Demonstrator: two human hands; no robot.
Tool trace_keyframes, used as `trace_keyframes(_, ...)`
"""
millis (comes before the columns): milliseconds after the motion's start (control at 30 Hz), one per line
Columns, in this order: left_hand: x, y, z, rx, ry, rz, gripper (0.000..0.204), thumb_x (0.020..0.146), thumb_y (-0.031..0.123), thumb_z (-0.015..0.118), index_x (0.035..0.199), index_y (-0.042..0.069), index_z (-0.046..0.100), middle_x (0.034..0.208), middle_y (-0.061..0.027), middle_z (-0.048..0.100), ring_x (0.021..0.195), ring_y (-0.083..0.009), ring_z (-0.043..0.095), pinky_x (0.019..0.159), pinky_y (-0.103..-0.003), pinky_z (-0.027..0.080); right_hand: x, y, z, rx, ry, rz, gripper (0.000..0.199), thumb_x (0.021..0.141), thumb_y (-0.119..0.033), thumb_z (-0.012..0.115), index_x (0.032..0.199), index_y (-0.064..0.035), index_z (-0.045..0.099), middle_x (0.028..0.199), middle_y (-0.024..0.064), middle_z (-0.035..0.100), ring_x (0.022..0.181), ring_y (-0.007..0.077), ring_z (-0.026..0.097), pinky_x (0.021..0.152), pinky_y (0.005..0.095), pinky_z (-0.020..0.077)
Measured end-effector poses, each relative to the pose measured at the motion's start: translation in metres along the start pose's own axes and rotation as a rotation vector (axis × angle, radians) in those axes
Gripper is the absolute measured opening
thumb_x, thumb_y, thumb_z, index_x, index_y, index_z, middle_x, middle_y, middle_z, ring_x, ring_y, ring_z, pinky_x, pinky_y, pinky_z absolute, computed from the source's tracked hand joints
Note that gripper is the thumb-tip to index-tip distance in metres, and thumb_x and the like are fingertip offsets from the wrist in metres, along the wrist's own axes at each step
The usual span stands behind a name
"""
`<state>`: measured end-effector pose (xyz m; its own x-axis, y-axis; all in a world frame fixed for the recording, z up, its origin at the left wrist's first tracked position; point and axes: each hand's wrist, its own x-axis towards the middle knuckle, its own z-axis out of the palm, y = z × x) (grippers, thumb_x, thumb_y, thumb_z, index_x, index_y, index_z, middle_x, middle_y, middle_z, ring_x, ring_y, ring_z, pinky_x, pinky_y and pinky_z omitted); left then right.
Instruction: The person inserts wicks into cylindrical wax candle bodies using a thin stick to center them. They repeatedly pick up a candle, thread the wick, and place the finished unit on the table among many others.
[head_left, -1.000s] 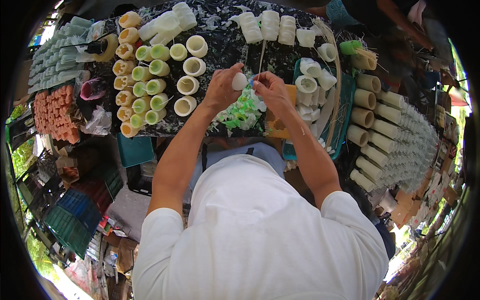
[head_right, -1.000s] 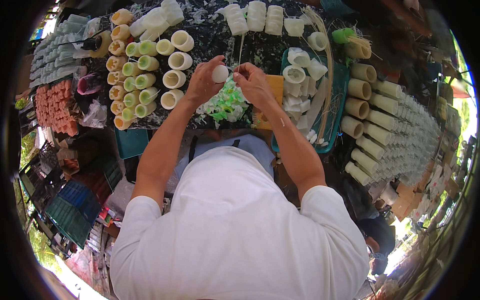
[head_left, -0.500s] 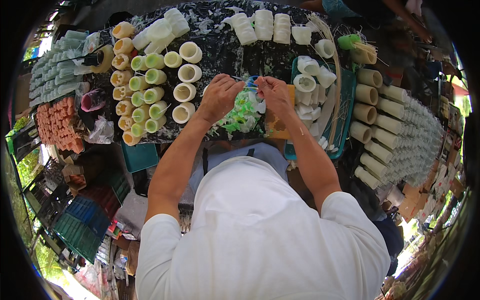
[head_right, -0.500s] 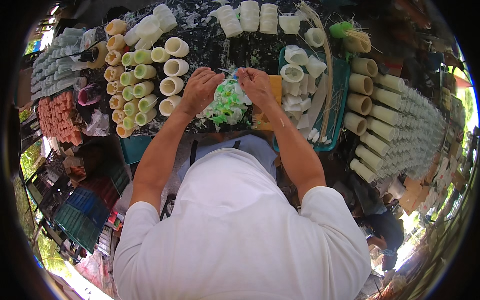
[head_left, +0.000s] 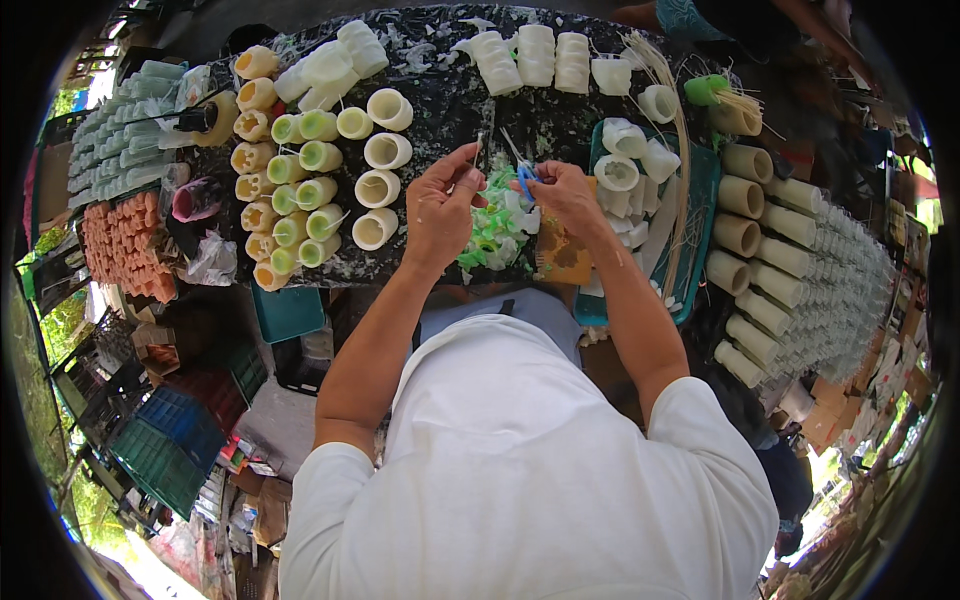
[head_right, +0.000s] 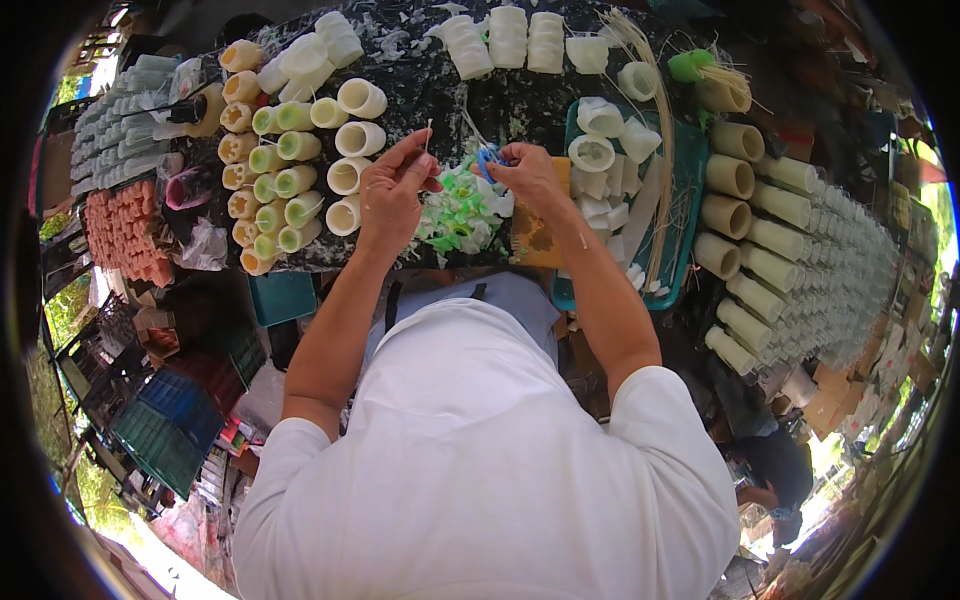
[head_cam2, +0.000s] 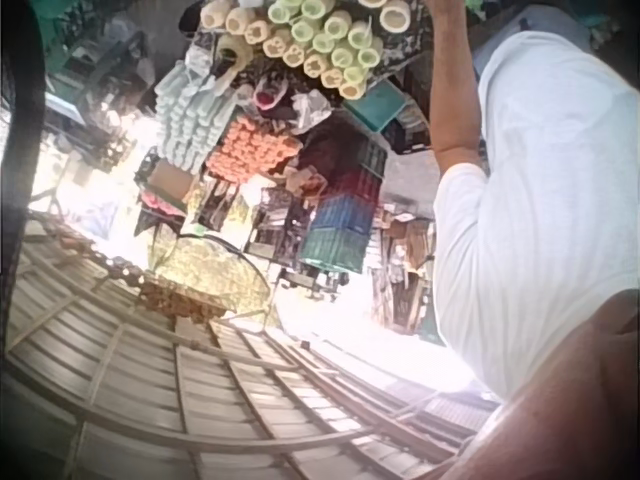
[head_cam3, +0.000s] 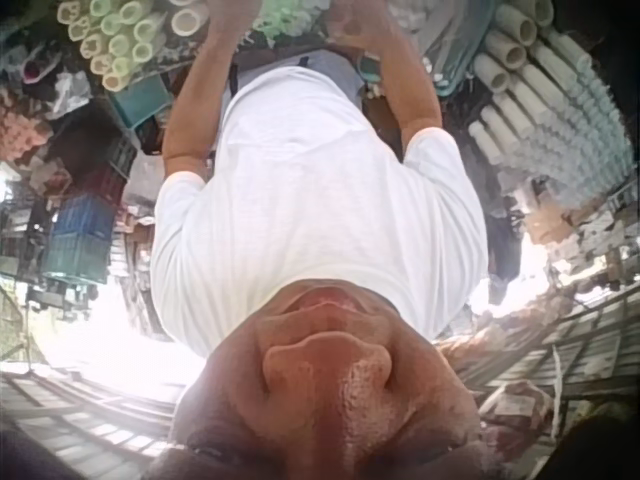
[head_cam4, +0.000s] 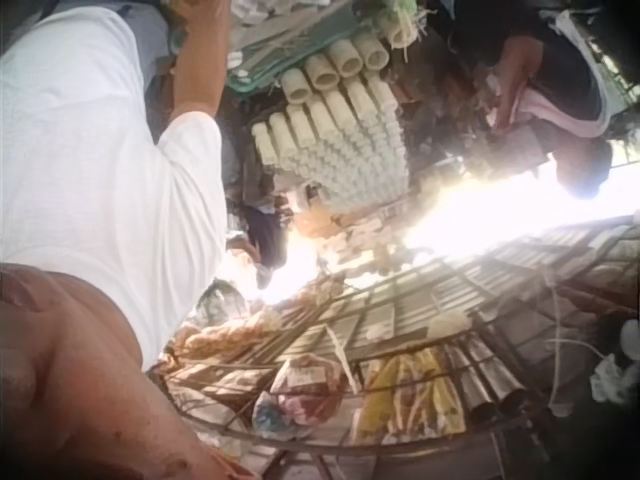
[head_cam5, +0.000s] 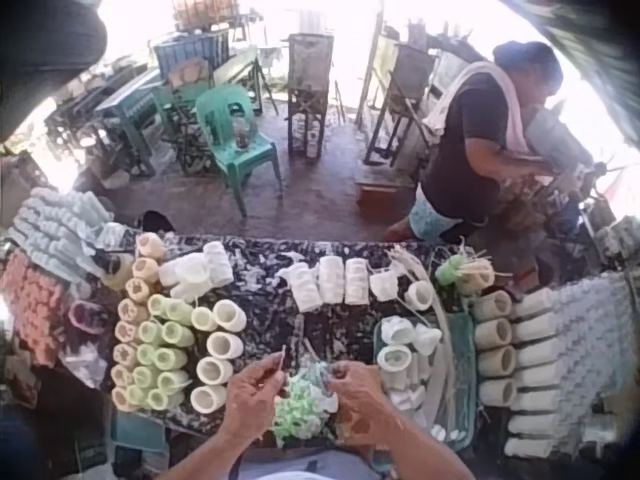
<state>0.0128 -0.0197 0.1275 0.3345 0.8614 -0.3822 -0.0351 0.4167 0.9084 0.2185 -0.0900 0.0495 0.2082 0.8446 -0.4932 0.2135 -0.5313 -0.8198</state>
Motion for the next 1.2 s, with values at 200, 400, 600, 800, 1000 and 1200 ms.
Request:
trace_keyframes(200,-0.011,0.009,0.003,-0.073,-0.047,-0.054,0.038,0.103,0.002,0.058,0.141,-0.001,0.062,0.098,-0.0054,0.069,0.083,-0.0106,0.066,0.073,-0.027,0.059,-0.059,-0.029,0.015,0.629,-0.223,0.067,0.039,0.086,-0.037,0.087,0.099,-0.0044,0.069,0.085,-0.0041,0.061,0.077,0.0047,0.053,0.067,0.0226,0.0417)
trace_keyframes(400,-0.015,-0.01,0.01,0.04,-0.034,0.044,0.038,0.1,0.001,0.058,0.137,0.001,0.066,0.098,-0.0038,0.065,0.082,-0.0093,0.061,0.072,-0.024,0.054,-0.056,-0.046,0.022,0.608,-0.208,0.055,0.039,0.086,-0.036,0.087,0.098,-0.0042,0.069,0.086,-0.0032,0.064,0.077,0.0047,0.053,0.066,0.023,0.0411)
trace_keyframes(600,-0.018,-0.021,0.012,0.175,-0.005,0.215,0.036,0.099,0.0,0.06,0.134,0.001,0.068,0.093,-0.004,0.063,0.08,-0.0112,0.058,0.071,-0.025,0.049,-0.056,-0.039,0.031,0.68,-0.215,0.03,0.037,0.088,-0.036,0.087,0.098,-0.0048,0.07,0.085,-0.0039,0.064,0.075,0.0035,0.051,0.063,0.0223,0.0394)
trace_keyframes(800,-0.023,-0.01,0.004,0.345,-0.021,0.265,0.036,0.098,-0.002,0.06,0.132,0.002,0.07,0.089,-0.0045,0.06,0.078,-0.0118,0.056,0.068,-0.027,0.048,-0.055,-0.035,0.036,0.566,-0.191,0.013,0.036,0.088,-0.037,0.087,0.091,-0.0063,0.069,0.08,-0.0057,0.061,0.071,0.0035,0.048,0.059,0.023,0.0372)
trace_keyframes(1000,-0.029,-0.012,-0.003,0.37,-0.018,0.249,0.038,0.1,-0.002,0.059,0.136,0.004,0.069,0.091,-0.005,0.059,0.077,-0.0108,0.057,0.069,-0.026,0.054,-0.055,-0.03,0.04,0.533,-0.243,0.021,0.033,0.091,-0.034,0.085,0.092,-0.0071,0.066,0.079,-0.0059,0.059,0.07,0.0027,0.049,0.06,0.0215,0.0379)
trace_keyframes(1200,-0.034,-0.011,-0.008,0.303,0.0,0.184,0.039,0.101,-0.003,0.056,0.137,0.005,0.068,0.092,-0.0038,0.058,0.073,-0.0097,0.06,0.067,-0.025,0.056,-0.056,-0.026,0.04,0.51,-0.293,0.07,0.034,0.092,-0.035,0.084,0.088,-0.0072,0.066,0.075,-0.0069,0.056,0.067,0.003,0.045,0.057,0.0229,0.0352)
